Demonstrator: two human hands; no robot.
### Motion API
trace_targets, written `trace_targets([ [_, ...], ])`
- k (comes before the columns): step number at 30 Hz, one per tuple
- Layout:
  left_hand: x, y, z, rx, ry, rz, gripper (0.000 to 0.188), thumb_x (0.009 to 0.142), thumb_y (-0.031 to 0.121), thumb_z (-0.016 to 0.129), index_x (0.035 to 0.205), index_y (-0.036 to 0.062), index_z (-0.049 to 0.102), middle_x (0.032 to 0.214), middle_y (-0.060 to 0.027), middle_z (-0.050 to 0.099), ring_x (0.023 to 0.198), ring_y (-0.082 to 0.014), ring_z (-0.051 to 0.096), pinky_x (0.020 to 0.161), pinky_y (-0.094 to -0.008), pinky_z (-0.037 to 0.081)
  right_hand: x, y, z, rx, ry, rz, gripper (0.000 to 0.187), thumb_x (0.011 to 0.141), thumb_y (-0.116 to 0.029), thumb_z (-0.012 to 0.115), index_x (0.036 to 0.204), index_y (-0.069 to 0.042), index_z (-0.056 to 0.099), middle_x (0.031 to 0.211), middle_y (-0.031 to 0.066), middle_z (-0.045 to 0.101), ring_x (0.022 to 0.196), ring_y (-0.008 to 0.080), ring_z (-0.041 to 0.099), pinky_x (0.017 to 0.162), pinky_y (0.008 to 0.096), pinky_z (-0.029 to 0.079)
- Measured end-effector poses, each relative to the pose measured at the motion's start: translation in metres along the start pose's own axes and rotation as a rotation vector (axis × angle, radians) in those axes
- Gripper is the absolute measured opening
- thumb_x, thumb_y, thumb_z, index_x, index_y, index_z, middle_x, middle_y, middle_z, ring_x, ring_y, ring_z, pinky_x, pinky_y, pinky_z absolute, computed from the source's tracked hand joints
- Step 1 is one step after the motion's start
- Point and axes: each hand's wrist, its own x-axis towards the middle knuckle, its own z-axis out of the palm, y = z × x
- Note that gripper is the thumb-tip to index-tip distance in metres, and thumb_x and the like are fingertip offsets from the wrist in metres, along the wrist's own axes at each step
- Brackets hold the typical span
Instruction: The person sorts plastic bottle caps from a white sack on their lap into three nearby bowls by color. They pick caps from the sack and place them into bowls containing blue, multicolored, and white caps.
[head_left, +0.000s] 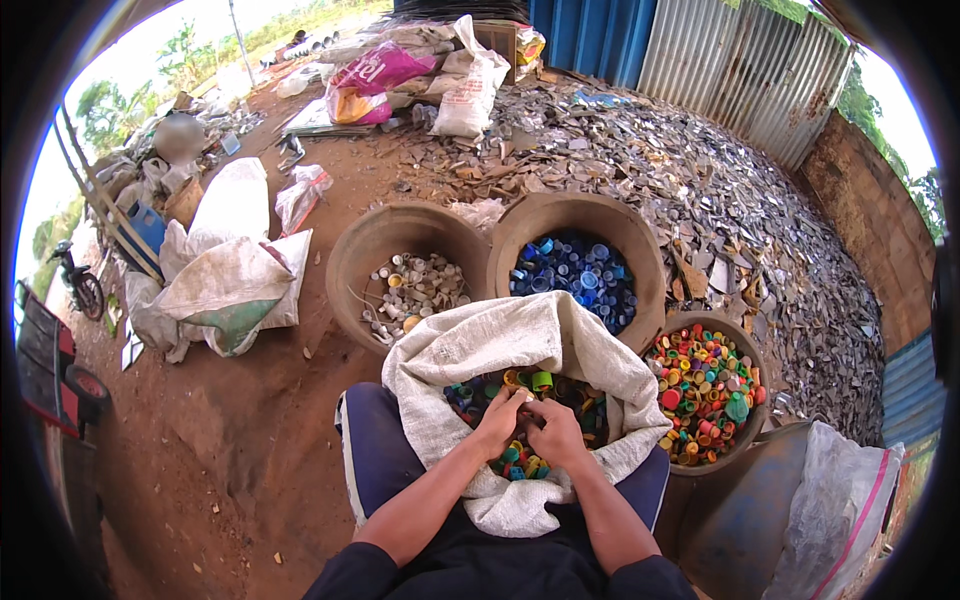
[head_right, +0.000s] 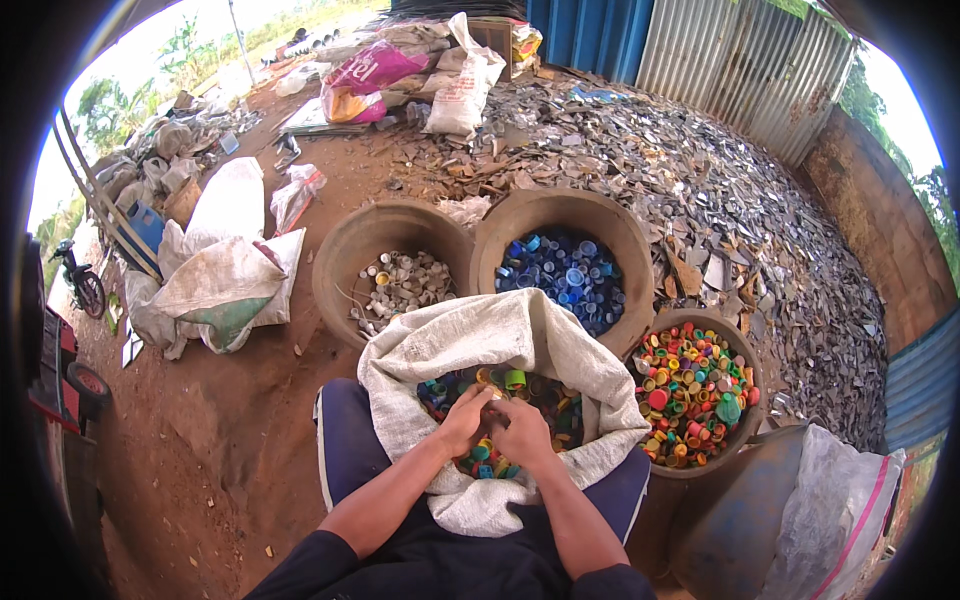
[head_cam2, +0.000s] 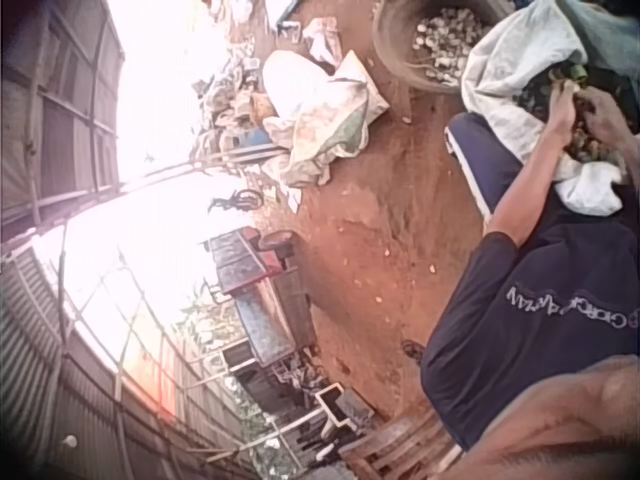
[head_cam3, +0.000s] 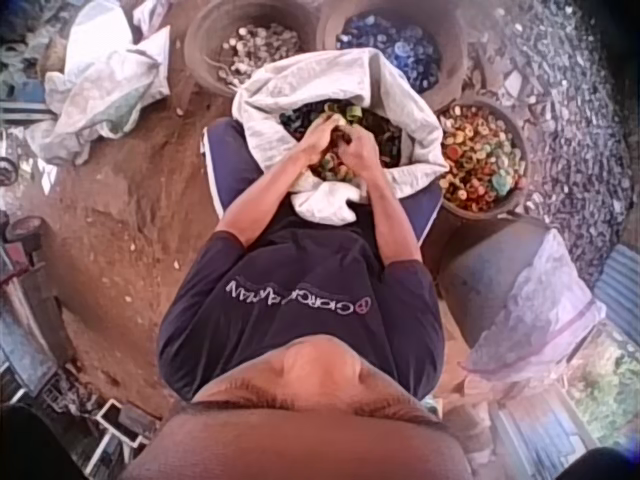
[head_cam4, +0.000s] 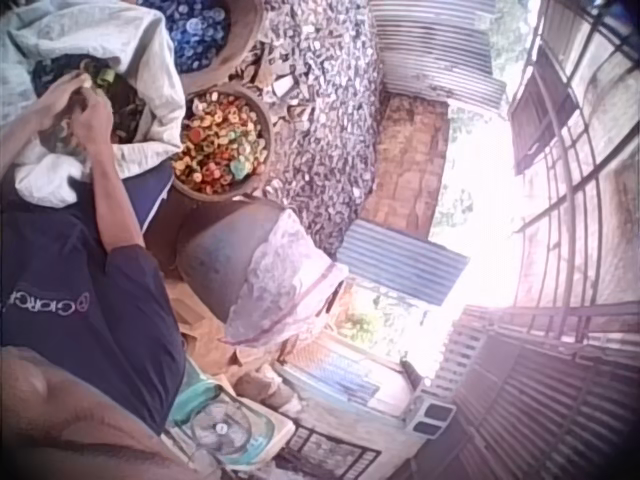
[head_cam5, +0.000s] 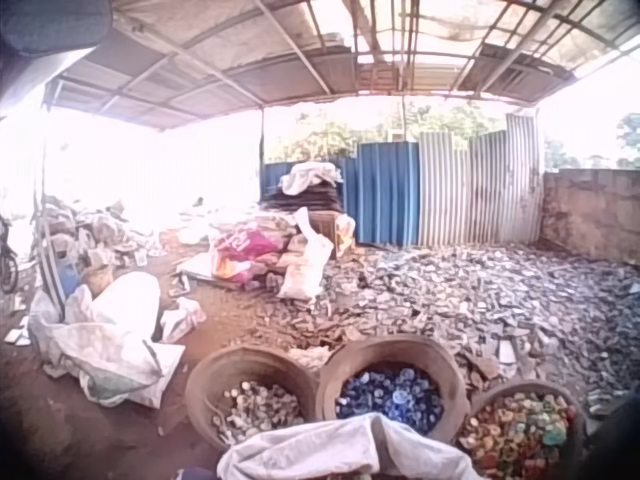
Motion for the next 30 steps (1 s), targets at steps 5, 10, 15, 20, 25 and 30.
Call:
trace_targets([
  [5, 0.000, 0.003, -0.003, -0.130, -0.053, -0.026, 0.016, 0.099, 0.020, 0.043, 0.110, 0.0089, 0.047, 0.095, -0.0051, 0.058, 0.085, -0.0166, 0.059, 0.074, -0.0328, 0.050, 0.000, 0.006, 0.009, 0.267, 0.045, -0.009, 0.018, 0.083, -0.002, 0.063, 0.101, -0.001, 0.065, 0.083, 0.0093, 0.066, 0.074, 0.0155, 0.062, 0.067, 0.0276, 0.049],
  [10, -0.005, 0.012, 0.001, -0.175, -0.029, -0.122, 0.017, 0.098, 0.026, 0.043, 0.106, 0.0120, 0.050, 0.090, -0.0033, 0.058, 0.077, -0.0163, 0.058, 0.070, -0.0356, 0.050, 0.000, -0.006, 0.002, 0.529, 0.086, 0.115, 0.012, 0.088, -0.007, 0.062, 0.097, 0.001, 0.063, 0.085, 0.0067, 0.067, 0.079, 0.0098, 0.061, 0.068, 0.0255, 0.049],
  [15, -0.005, 0.013, -0.002, -0.195, -0.107, -0.174, 0.022, 0.098, 0.030, 0.041, 0.097, 0.0119, 0.054, 0.085, -0.0025, 0.057, 0.076, -0.0165, 0.058, 0.069, -0.0388, 0.050, 0.001, -0.004, -0.001, 0.565, 0.114, 0.115, 0.014, 0.088, -0.011, 0.064, 0.095, 0.001, 0.061, 0.082, 0.0073, 0.067, 0.074, 0.0101, 0.062, 0.067, 0.0260, 0.049],
  [20, -0.007, 0.015, 0.001, -0.137, -0.017, -0.202, 0.028, 0.097, 0.035, 0.040, 0.093, 0.0113, 0.055, 0.077, -0.0004, 0.056, 0.070, -0.0138, 0.056, 0.060, -0.0325, 0.046, 0.001, 0.006, 0.003, 0.403, 0.153, -0.006, 0.013, 0.089, -0.010, 0.063, 0.093, 0.001, 0.060, 0.076, 0.0044, 0.064, 0.066, 0.0092, 0.059, 0.062, 0.0249, 0.048],
  [25, -0.011, 0.021, 0.004, -0.112, -0.043, -0.259, 0.034, 0.097, 0.038, 0.039, 0.082, 0.0130, 0.055, 0.064, 0.0015, 0.051, 0.052, -0.0100, 0.047, 0.044, -0.0247, 0.032, 0.005, -0.004, -0.008, 0.788, 0.225, 0.283, 0.014, 0.088, -0.012, 0.063, 0.090, 0.001, 0.058, 0.074, 0.0036, 0.062, 0.062, 0.0096, 0.058, 0.057, 0.0256, 0.047],
  [30, -0.014, 0.023, 0.006, 0.023, -0.093, -0.236, 0.041, 0.099, 0.043, 0.035, 0.082, 0.0115, 0.056, 0.060, 0.0019, 0.050, 0.046, -0.0099, 0.045, 0.039, -0.0223, 0.029, 0.004, 0.001, -0.017, 0.399, 0.104, -0.048, 0.019, 0.082, -0.010, 0.069, 0.094, 0.000, 0.059, 0.085, 0.0077, 0.063, 0.067, 0.0114, 0.062, 0.060, 0.0262, 0.049],
])
